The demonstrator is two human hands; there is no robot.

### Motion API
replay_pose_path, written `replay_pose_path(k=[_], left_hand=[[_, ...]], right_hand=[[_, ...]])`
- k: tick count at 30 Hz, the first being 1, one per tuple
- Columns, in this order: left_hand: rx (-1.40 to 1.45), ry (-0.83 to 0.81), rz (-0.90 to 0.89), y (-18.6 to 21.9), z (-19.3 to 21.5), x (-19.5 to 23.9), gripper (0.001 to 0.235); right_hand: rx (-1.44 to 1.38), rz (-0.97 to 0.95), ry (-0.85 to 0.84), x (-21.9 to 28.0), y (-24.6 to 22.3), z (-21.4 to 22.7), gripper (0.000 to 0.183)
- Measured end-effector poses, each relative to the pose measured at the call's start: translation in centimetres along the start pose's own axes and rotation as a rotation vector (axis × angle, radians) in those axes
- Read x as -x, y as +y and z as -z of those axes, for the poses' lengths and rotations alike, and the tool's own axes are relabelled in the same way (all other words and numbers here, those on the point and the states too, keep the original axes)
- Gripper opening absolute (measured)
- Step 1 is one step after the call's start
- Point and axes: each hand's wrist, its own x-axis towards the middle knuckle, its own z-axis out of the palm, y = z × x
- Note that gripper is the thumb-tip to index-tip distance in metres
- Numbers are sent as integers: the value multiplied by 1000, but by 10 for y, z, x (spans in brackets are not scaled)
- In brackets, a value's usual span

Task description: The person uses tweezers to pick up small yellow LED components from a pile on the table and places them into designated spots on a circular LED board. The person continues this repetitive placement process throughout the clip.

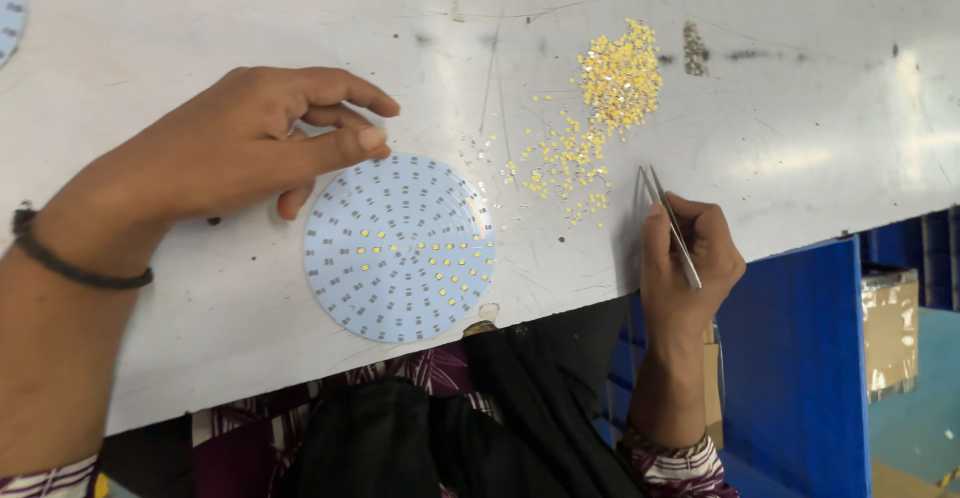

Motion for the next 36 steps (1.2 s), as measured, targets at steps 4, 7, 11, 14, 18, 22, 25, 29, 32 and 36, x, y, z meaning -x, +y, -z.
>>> replay_pose_path(k=[4, 7, 11, 14, 18, 22, 25, 29, 32, 36], left_hand=[[-20, 4, 66, 0, 0, -1, 51], [-18, 11, 98, 1, 0, 0, 51], [-11, 4, 70, 1, 0, 0, 50], [-19, 3, 55, 0, 0, 0, 49], [-29, 4, 93, 1, 0, 0, 48], [-29, 1, 84, 2, -1, -1, 49], [-60, 7, 105, 3, 0, -1, 49], [-51, 4, 111, 2, 0, -2, 49], [-47, 1, 94, 0, 0, -2, 50], [-47, -3, 86, -1, 1, -2, 50]], right_hand=[[26, 20, -32, 15, -2, 1, 14], [-15, 285, -132, 38, -11, 2, 13], [-194, 289, -204, 45, -9, 2, 15], [-285, 128, -212, 37, -1, 5, 11], [-318, 57, -216, 29, 6, 4, 9], [-286, 64, -234, 28, 5, 3, 11], [-290, 79, -237, 26, 2, 2, 11], [-280, 72, -239, 24, -1, 2, 12], [-259, 84, -245, 23, -2, 2, 12], [-281, 98, -253, 23, -3, 2, 12]])
